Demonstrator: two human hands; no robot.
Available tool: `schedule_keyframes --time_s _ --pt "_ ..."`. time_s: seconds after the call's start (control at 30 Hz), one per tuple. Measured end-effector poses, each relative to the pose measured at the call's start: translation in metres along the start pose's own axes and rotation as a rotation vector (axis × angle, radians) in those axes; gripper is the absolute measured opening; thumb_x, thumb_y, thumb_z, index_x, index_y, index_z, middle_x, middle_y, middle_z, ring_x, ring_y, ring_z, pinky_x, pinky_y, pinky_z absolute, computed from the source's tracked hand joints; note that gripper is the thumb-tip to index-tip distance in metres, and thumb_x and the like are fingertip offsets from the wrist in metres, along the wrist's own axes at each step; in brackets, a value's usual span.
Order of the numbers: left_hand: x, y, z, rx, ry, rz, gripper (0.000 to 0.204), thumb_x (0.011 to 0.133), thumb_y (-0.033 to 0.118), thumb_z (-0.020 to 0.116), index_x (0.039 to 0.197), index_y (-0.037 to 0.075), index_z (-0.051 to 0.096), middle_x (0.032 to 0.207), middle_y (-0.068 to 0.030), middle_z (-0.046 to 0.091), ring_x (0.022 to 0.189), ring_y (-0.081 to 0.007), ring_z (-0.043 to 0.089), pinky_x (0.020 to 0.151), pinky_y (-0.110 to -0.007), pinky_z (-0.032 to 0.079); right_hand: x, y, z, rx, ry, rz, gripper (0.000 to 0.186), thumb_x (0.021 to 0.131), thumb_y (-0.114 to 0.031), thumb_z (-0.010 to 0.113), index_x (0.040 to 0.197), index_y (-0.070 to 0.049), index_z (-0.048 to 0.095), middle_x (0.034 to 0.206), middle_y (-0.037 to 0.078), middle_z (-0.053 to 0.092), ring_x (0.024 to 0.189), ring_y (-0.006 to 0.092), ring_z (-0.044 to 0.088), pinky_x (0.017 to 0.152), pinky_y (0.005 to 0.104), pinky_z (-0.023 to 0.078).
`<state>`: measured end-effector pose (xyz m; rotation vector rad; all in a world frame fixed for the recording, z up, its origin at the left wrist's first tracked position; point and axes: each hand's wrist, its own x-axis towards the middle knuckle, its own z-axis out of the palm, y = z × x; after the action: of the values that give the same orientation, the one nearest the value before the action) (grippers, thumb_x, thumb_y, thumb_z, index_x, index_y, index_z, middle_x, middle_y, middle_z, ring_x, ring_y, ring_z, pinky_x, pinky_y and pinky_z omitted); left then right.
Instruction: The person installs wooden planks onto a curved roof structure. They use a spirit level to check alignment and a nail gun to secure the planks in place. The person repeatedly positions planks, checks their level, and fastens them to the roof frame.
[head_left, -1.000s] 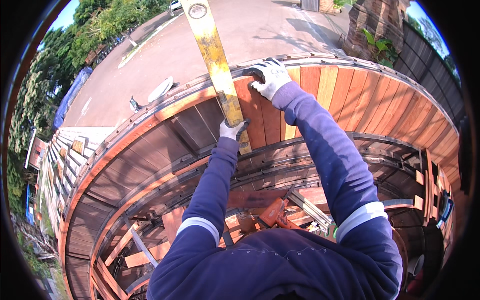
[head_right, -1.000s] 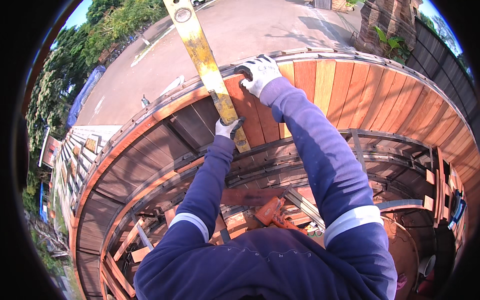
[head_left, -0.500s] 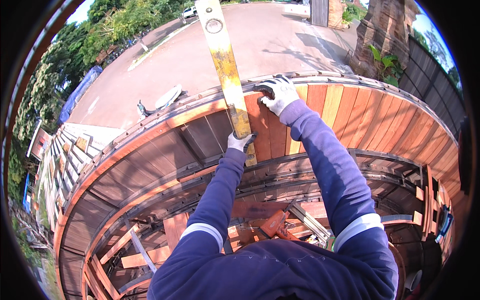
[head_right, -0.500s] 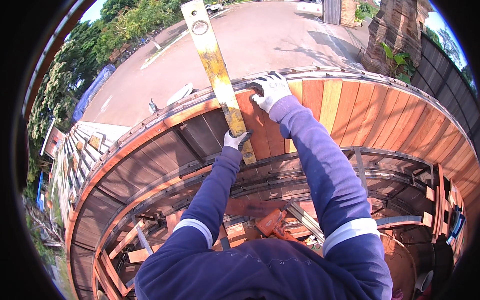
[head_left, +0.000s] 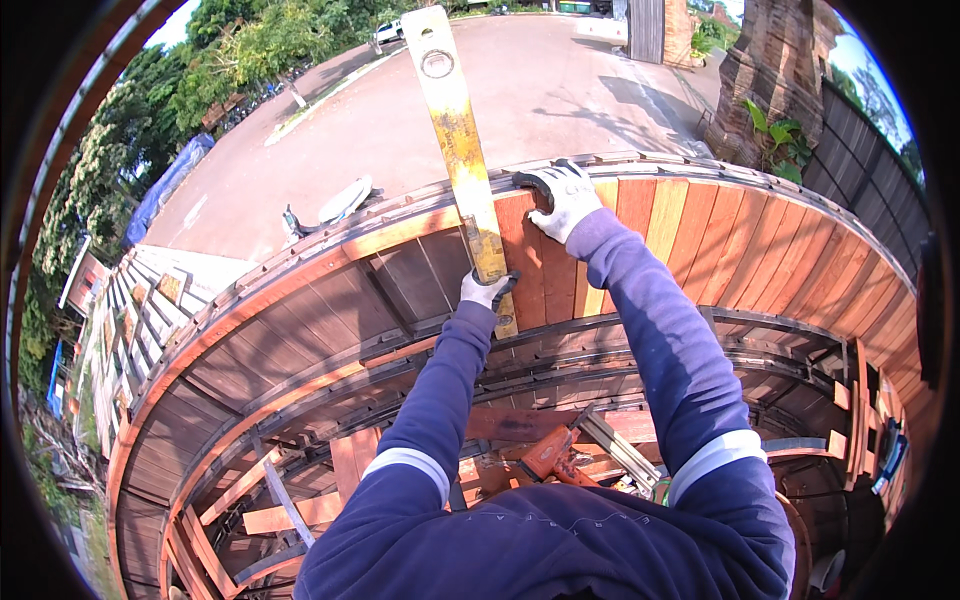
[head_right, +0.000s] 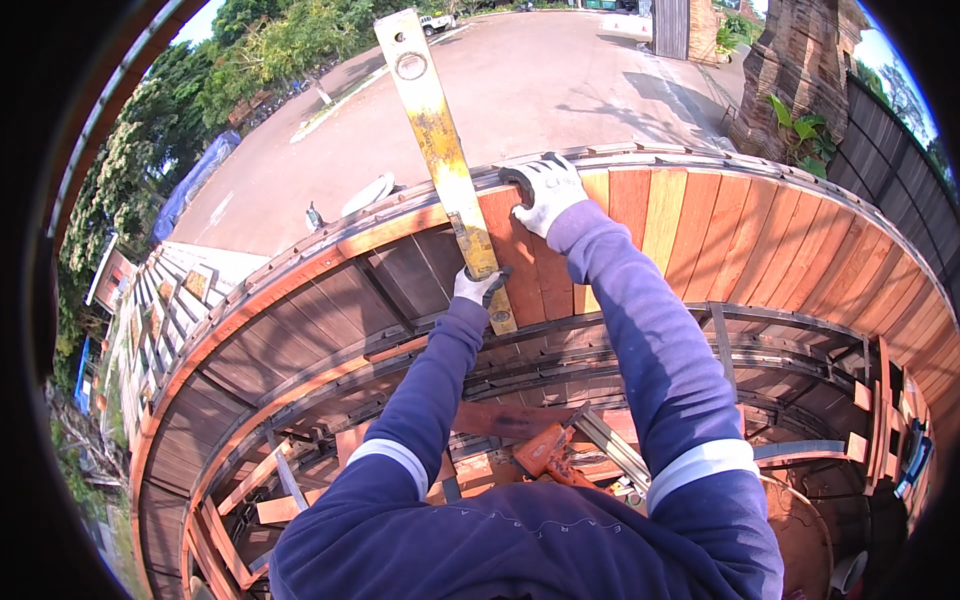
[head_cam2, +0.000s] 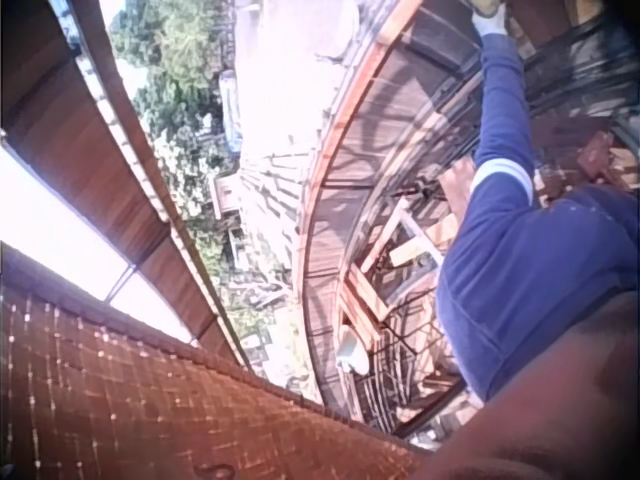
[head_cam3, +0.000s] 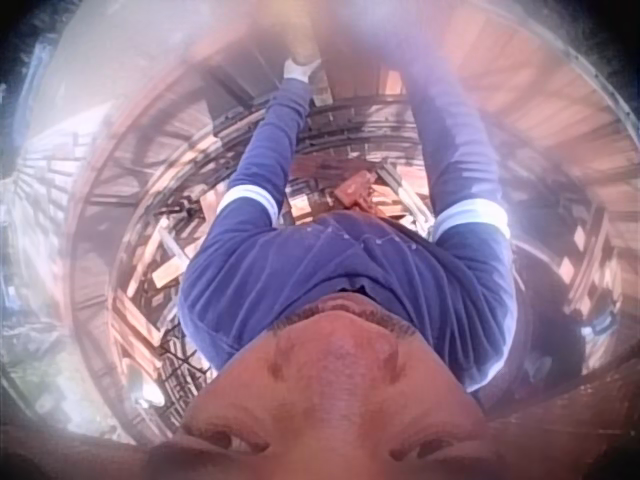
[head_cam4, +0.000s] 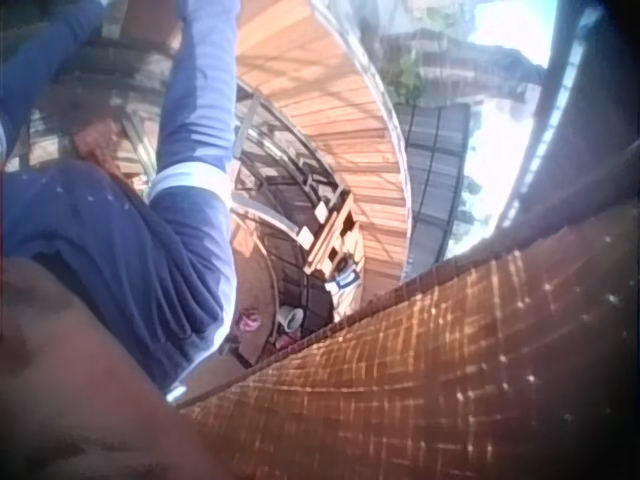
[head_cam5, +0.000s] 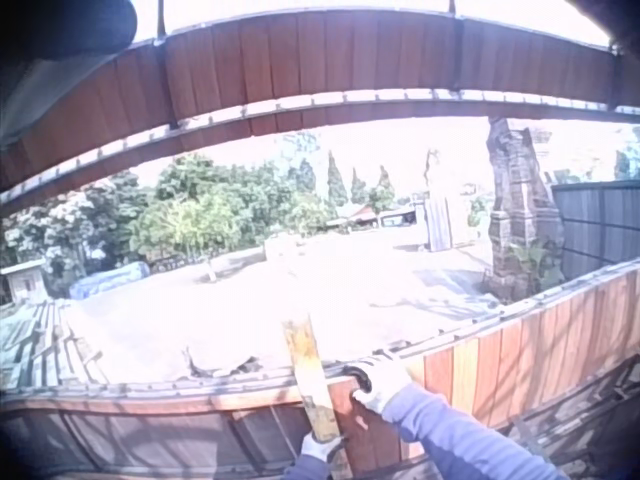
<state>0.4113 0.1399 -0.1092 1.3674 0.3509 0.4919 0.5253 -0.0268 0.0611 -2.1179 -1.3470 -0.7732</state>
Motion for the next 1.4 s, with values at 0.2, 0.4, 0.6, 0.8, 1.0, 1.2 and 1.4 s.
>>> schedule_keyframes --time_s 0.2,0.4,0.6,0.8,1.0,1.2,1.4 --pt "0.001 -0.002 0.002 0.038 0.022 0.047 0.029 0.073 0.006 0.083 0.095 0.001 0.065 0.083 -0.0005 0.066 0.068 -0.0082 0.058 0.064 -0.024 0.051 0.004 0.007 -0.005 -0.007 -0.144 0.018 0.049 0.072 -0.022 0.066 0.120 -0.015 0.059 0.118 0.010 0.062 0.116 0.0273 0.053 0.110 0.0420 0.030" --pt "-0.001 -0.001 0.001 -0.017 0.014 0.022 0.031 0.071 0.006 0.084 0.095 0.001 0.065 0.083 -0.0006 0.066 0.068 -0.0085 0.059 0.064 -0.025 0.051 0.000 0.001 -0.013 -0.024 -0.142 0.049 0.045 0.075 -0.019 0.063 0.119 -0.014 0.059 0.120 0.012 0.062 0.121 0.0290 0.050 0.111 0.0404 0.029" --pt "0.001 -0.006 -0.001 0.013 0.014 0.090 0.029 0.072 0.004 0.082 0.096 0.001 0.064 0.084 -0.0012 0.066 0.069 -0.0094 0.060 0.065 -0.025 0.051 0.002 0.010 -0.022 0.109 -0.211 0.024 0.036 0.082 -0.016 0.057 0.117 -0.014 0.061 0.118 0.012 0.062 0.120 0.0306 0.051 0.112 0.0392 0.029" --pt "-0.001 -0.002 -0.001 0.119 0.045 0.112 0.033 0.069 0.008 0.085 0.095 0.003 0.065 0.084 0.0002 0.066 0.072 -0.0096 0.059 0.067 -0.027 0.050 0.002 0.006 -0.016 0.083 -0.181 0.058 0.032 0.081 -0.022 0.064 0.112 -0.014 0.066 0.115 0.009 0.065 0.116 0.0296 0.054 0.110 0.0405 0.033" --pt "-0.001 0.003 0.002 0.114 0.059 0.042 0.033 0.069 0.004 0.084 0.096 0.001 0.064 0.085 -0.0009 0.066 0.071 -0.0098 0.061 0.067 -0.026 0.053 0.004 0.006 -0.016 0.016 -0.281 0.094 0.038 0.087 -0.030 0.060 0.123 -0.016 0.061 0.128 0.007 0.059 0.126 0.0224 0.048 0.115 0.0386 0.024" --pt "-0.004 0.002 0.002 0.051 0.013 0.087 0.029 0.072 0.006 0.083 0.095 0.002 0.065 0.084 -0.0004 0.065 0.070 -0.0092 0.060 0.066 -0.025 0.051 0.004 0.002 -0.017 -0.023 -0.260 0.114 0.036 0.087 -0.030 0.061 0.120 -0.016 0.062 0.125 0.006 0.061 0.125 0.0234 0.048 0.115 0.0400 0.025" --pt "-0.003 0.004 0.002 0.068 0.034 0.042 0.029 0.072 0.003 0.082 0.096 0.001 0.065 0.085 -0.0013 0.066 0.070 -0.0095 0.060 0.065 -0.026 0.052 0.003 0.005 -0.011 -0.028 -0.220 0.085 0.035 0.086 -0.030 0.061 0.120 -0.018 0.063 0.125 0.004 0.061 0.125 0.0210 0.049 0.115 0.0394 0.026"
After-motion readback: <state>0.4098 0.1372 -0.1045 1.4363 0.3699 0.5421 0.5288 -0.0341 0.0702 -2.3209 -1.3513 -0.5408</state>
